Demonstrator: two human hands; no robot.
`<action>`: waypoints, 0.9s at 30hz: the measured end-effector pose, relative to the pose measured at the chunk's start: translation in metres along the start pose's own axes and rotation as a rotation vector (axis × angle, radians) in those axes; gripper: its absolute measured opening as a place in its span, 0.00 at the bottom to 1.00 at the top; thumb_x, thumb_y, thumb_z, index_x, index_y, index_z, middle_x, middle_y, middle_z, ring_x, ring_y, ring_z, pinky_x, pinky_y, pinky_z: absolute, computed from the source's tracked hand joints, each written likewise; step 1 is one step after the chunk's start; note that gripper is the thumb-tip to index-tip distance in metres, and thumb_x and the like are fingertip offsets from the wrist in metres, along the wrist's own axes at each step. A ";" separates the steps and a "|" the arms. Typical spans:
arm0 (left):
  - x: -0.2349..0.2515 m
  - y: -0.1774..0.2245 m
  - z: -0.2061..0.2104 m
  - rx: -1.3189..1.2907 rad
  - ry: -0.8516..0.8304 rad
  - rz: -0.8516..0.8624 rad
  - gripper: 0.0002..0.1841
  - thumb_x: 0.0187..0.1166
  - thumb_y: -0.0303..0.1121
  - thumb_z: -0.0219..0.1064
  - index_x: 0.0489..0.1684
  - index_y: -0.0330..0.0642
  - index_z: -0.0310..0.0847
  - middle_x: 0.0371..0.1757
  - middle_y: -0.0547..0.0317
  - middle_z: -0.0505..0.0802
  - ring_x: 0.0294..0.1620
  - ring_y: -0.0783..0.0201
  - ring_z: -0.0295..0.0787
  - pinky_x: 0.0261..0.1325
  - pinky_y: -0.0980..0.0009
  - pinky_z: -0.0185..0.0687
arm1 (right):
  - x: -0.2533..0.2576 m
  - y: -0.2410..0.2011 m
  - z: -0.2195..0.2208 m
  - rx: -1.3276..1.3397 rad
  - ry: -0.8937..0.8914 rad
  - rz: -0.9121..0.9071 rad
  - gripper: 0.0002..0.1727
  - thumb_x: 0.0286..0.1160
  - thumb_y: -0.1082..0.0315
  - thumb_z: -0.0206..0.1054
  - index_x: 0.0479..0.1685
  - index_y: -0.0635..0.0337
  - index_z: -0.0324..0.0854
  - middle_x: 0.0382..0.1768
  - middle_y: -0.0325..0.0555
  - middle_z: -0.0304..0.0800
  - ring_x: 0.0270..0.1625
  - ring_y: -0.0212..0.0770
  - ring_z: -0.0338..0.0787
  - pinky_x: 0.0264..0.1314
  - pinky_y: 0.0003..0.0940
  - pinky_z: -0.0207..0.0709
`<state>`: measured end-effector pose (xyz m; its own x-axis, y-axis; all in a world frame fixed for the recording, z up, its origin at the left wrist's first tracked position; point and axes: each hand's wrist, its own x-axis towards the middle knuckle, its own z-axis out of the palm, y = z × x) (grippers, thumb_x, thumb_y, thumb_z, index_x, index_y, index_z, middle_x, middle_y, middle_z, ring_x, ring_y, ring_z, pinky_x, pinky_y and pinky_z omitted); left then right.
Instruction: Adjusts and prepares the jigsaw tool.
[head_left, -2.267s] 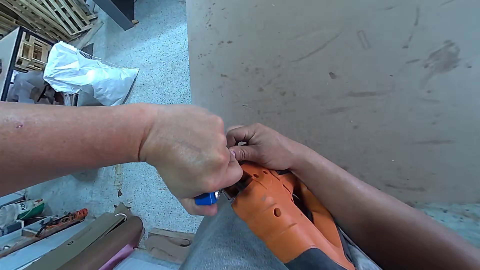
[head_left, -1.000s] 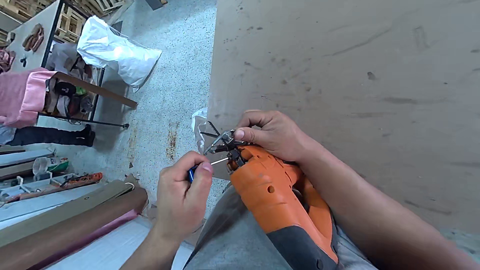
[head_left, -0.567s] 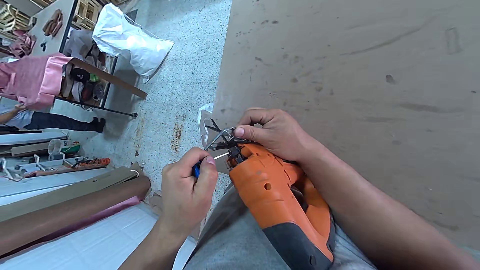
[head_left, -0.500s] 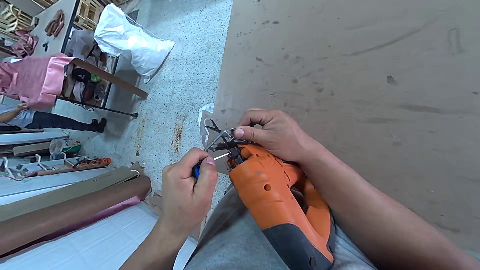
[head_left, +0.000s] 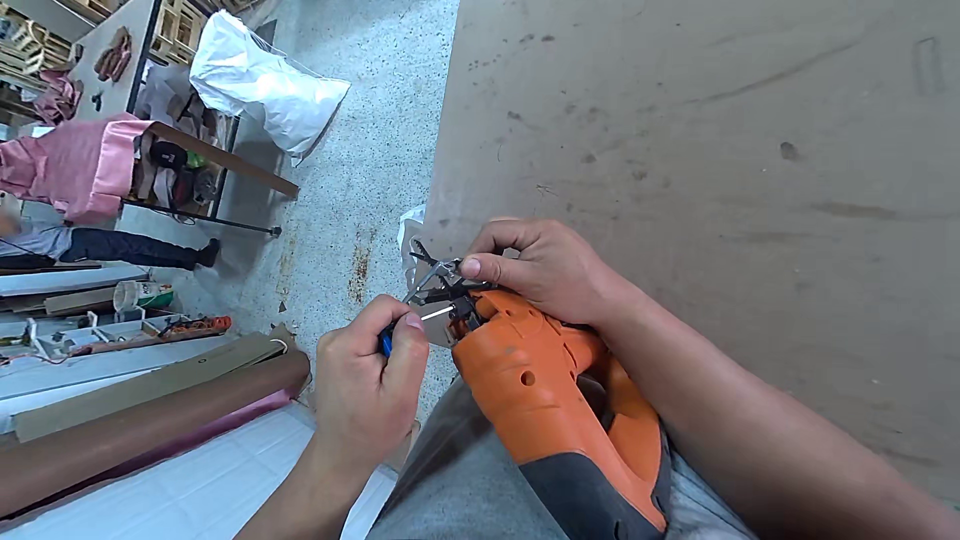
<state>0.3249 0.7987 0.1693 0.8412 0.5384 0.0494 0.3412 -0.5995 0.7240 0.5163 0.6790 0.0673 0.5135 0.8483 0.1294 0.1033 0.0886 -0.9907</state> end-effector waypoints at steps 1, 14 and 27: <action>0.000 0.002 -0.001 0.041 -0.003 0.002 0.14 0.86 0.40 0.55 0.32 0.52 0.84 0.14 0.70 0.76 0.10 0.72 0.68 0.11 0.74 0.63 | 0.000 0.000 0.000 0.003 0.000 0.000 0.17 0.77 0.41 0.70 0.30 0.40 0.92 0.34 0.23 0.89 0.37 0.23 0.86 0.36 0.25 0.80; 0.015 0.018 -0.016 0.282 -0.170 0.052 0.14 0.83 0.40 0.55 0.26 0.56 0.82 0.12 0.76 0.73 0.10 0.79 0.65 0.10 0.79 0.59 | 0.002 -0.003 0.004 -0.042 -0.006 -0.019 0.18 0.76 0.40 0.70 0.29 0.39 0.91 0.33 0.22 0.88 0.36 0.21 0.86 0.35 0.23 0.79; 0.088 0.000 -0.036 0.440 -0.458 0.936 0.14 0.74 0.33 0.60 0.14 0.46 0.75 0.12 0.68 0.74 0.14 0.73 0.70 0.16 0.73 0.59 | 0.006 0.002 -0.002 0.090 -0.075 0.043 0.18 0.78 0.43 0.70 0.28 0.44 0.90 0.31 0.26 0.88 0.32 0.25 0.85 0.31 0.24 0.77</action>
<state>0.3836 0.8669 0.1980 0.8869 -0.4454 0.1229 -0.4620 -0.8580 0.2246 0.5216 0.6829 0.0659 0.4505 0.8885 0.0870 0.0042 0.0953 -0.9954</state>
